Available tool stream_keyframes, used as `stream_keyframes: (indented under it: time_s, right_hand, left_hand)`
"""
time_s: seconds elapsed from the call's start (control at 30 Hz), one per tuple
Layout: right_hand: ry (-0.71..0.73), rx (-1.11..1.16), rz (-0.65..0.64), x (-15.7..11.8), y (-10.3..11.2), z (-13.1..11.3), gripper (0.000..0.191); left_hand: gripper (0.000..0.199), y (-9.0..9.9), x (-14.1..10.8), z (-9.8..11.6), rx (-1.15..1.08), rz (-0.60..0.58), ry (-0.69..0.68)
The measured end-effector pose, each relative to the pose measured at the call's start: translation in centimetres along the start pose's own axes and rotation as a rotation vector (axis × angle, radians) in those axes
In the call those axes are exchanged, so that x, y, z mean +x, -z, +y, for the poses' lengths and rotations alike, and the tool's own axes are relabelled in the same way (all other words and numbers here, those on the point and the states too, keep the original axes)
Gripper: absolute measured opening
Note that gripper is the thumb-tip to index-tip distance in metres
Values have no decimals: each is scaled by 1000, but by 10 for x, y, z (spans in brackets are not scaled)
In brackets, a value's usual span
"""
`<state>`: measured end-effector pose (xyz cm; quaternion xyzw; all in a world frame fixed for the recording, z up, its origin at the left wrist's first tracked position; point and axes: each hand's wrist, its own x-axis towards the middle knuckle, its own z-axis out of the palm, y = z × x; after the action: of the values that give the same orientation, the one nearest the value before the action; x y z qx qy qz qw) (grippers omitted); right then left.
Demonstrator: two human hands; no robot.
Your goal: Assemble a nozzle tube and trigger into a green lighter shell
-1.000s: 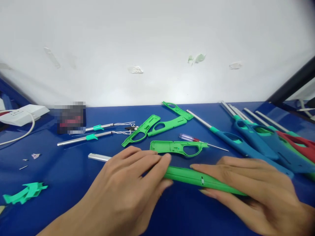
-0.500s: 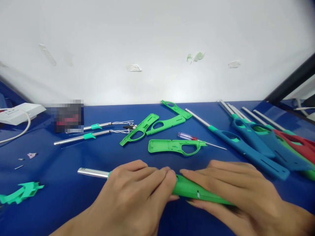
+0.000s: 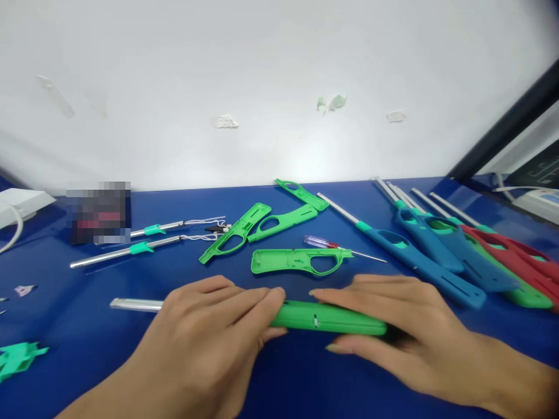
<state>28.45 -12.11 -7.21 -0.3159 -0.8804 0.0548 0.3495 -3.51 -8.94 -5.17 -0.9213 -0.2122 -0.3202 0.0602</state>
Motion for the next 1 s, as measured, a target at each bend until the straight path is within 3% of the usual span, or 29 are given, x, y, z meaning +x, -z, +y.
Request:
stream_keyframes:
  time_s: [0.3, 0.5, 0.57, 0.7, 0.87, 1.0]
  right_hand:
    - [-33, 20, -12, -1, 7, 5, 27]
    - [-7, -12, -12, -6, 9, 17, 29]
    - [-32, -43, 48, -13, 5, 27, 27]
    - [-117, -123, 107, -23, -1, 43, 28]
    - [-151, -96, 89, -24, 0, 45, 27]
    - [-264, -62, 113, -29, 1, 48, 29]
  left_hand:
    - [22, -2, 3, -5, 26, 34, 12]
    - [35, 12, 4, -14, 18, -91, 76]
    - [37, 17, 5, -21, -5, -125, 91]
    - [35, 22, 5, -31, -28, -155, 129]
    - [26, 22, 2, -31, -34, -160, 140]
    - [14, 23, 0, -30, -35, -158, 168]
